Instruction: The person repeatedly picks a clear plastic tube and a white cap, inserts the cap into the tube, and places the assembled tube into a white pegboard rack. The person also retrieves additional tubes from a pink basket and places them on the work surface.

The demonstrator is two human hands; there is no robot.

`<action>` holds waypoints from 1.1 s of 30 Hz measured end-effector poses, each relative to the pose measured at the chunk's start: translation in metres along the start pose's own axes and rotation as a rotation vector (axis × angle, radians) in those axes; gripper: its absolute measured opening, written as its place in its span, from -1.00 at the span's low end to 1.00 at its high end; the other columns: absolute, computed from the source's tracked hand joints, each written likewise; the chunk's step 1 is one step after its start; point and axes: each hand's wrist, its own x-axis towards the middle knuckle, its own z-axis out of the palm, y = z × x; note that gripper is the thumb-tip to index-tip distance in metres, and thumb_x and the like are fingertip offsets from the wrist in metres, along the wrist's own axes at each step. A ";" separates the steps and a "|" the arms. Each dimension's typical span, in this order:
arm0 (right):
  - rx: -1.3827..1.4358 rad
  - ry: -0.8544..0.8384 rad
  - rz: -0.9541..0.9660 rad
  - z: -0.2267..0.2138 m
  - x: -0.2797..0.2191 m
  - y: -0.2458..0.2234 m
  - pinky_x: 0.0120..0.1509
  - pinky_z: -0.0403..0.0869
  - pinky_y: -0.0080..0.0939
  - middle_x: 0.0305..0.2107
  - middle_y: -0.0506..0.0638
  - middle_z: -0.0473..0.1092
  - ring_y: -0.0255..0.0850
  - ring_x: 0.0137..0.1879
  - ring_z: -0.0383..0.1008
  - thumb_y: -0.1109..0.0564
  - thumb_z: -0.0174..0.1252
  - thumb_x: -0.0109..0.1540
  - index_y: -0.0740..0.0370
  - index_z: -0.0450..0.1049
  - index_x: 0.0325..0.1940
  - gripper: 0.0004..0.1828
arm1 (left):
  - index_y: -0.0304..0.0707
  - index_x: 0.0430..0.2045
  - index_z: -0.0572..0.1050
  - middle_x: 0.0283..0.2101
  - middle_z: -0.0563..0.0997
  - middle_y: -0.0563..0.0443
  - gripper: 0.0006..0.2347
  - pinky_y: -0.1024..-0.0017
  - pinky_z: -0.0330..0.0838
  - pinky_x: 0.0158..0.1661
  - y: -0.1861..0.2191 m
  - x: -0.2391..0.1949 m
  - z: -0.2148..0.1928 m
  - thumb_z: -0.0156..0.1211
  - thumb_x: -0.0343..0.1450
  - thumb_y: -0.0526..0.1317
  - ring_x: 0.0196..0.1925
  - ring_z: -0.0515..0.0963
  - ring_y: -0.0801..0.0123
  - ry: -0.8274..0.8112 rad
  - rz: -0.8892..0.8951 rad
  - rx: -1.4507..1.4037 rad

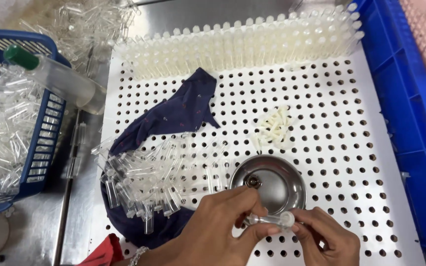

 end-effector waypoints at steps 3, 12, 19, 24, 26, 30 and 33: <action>0.017 -0.046 -0.213 0.000 -0.007 0.015 -0.47 0.37 -0.42 -0.52 0.00 0.51 -0.44 -0.50 0.47 0.26 0.31 0.14 0.26 0.67 -0.14 -0.79 | -0.38 -0.38 0.50 -0.38 0.58 -0.20 -0.90 0.17 0.45 -0.36 -0.005 -0.008 0.006 0.27 0.38 -0.32 -0.37 0.64 0.11 0.091 0.253 0.105; -0.057 0.039 -0.211 -0.009 -0.009 -0.004 -0.55 0.38 -0.41 -0.58 -0.06 0.53 -0.43 -0.56 0.53 0.23 0.26 0.14 0.21 0.65 -0.19 -0.83 | -0.35 -0.48 0.44 -0.50 0.46 -0.09 -0.74 0.22 0.42 -0.46 0.002 -0.013 0.001 0.43 0.42 -0.19 -0.49 0.53 0.21 0.111 0.278 0.197; -0.152 -0.208 -0.337 -0.014 -0.003 0.015 -0.46 0.47 -0.47 -0.59 -0.21 0.54 -0.50 -0.49 0.49 0.08 0.26 0.23 0.08 0.69 -0.12 -0.82 | -0.36 -0.35 0.44 -0.32 0.29 -0.07 -0.91 0.23 0.37 -0.15 0.010 -0.011 -0.022 0.24 0.40 -0.45 -0.24 0.42 0.16 -0.011 0.585 0.138; -0.164 -0.558 0.048 -0.014 0.007 0.022 -0.44 0.35 -0.32 -0.64 -0.11 0.45 -0.42 -0.56 0.41 0.06 0.22 0.28 0.18 0.76 -0.30 -0.75 | -0.34 -0.38 0.41 -0.28 0.28 -0.05 -0.86 0.29 0.38 0.02 -0.009 -0.011 -0.030 0.08 0.36 -0.57 -0.20 0.39 0.19 -0.214 0.545 0.071; 0.201 -0.717 0.042 -0.012 0.010 0.034 -0.41 0.44 -0.34 -0.62 -0.12 0.49 -0.44 -0.46 0.42 0.07 0.21 0.33 0.32 0.75 -0.25 -0.70 | -0.38 -0.39 0.42 -0.30 0.28 -0.08 -0.86 0.29 0.31 -0.13 -0.004 -0.009 -0.034 0.05 0.35 -0.59 -0.19 0.42 0.14 -0.255 0.491 0.010; 0.079 -0.771 0.248 -0.013 0.023 0.003 -0.43 0.35 -0.29 -0.70 -0.08 0.46 -0.38 -0.56 0.37 0.01 0.13 0.27 0.28 0.66 -0.22 -0.69 | -0.39 -0.40 0.42 -0.32 0.33 -0.11 -0.86 0.25 0.29 -0.22 -0.017 -0.003 -0.031 0.05 0.34 -0.59 -0.24 0.43 0.12 -0.214 0.343 0.006; 0.233 -0.952 0.286 -0.011 0.026 -0.001 -0.44 0.22 -0.29 -0.71 -0.11 0.32 -0.36 -0.57 0.26 -0.04 0.04 0.36 0.39 0.57 -0.31 -0.57 | -0.34 -0.44 0.42 -0.38 0.47 -0.04 -0.89 0.34 0.39 -0.27 -0.021 0.000 -0.033 0.24 0.41 -0.46 -0.28 0.48 0.24 -0.172 0.326 -0.152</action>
